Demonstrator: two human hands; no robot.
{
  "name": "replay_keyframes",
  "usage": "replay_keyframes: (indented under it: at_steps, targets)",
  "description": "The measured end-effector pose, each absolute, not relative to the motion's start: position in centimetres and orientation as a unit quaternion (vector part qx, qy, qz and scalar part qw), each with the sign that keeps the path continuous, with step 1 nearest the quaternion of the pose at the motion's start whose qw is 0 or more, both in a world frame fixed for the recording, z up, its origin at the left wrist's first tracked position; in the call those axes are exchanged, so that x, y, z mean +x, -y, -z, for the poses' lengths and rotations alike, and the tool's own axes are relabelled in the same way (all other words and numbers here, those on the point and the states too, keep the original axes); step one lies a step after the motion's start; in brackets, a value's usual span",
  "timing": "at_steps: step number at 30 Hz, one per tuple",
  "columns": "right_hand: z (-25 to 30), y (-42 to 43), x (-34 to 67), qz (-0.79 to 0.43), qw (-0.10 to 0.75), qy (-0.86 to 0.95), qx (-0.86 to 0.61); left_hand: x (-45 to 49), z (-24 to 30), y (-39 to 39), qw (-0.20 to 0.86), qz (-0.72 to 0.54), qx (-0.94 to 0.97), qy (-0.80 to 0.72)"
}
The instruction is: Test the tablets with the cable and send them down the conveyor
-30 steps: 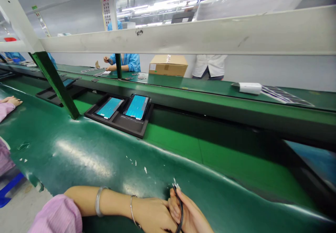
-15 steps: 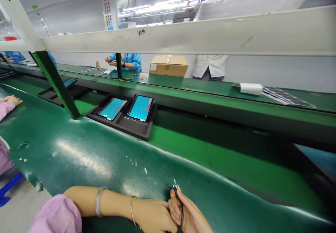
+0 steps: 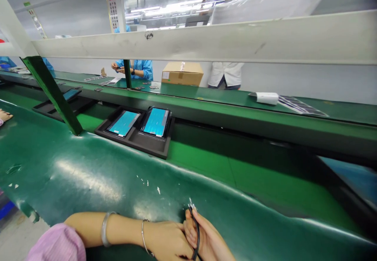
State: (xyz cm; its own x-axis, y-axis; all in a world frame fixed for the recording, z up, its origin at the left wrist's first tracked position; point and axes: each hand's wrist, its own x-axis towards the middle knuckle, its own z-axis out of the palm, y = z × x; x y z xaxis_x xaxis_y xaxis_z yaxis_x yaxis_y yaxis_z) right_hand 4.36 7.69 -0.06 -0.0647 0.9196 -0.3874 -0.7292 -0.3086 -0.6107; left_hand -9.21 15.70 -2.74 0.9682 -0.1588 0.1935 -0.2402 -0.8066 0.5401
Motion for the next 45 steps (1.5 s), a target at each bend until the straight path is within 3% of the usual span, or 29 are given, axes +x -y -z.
replay_keyframes:
  at_steps: [45]
  targets:
    - [-0.27,-7.71,4.3,-0.715,0.58,0.133,-0.367,-9.48,1.84,-15.52,0.305,-0.093,0.942,0.108]
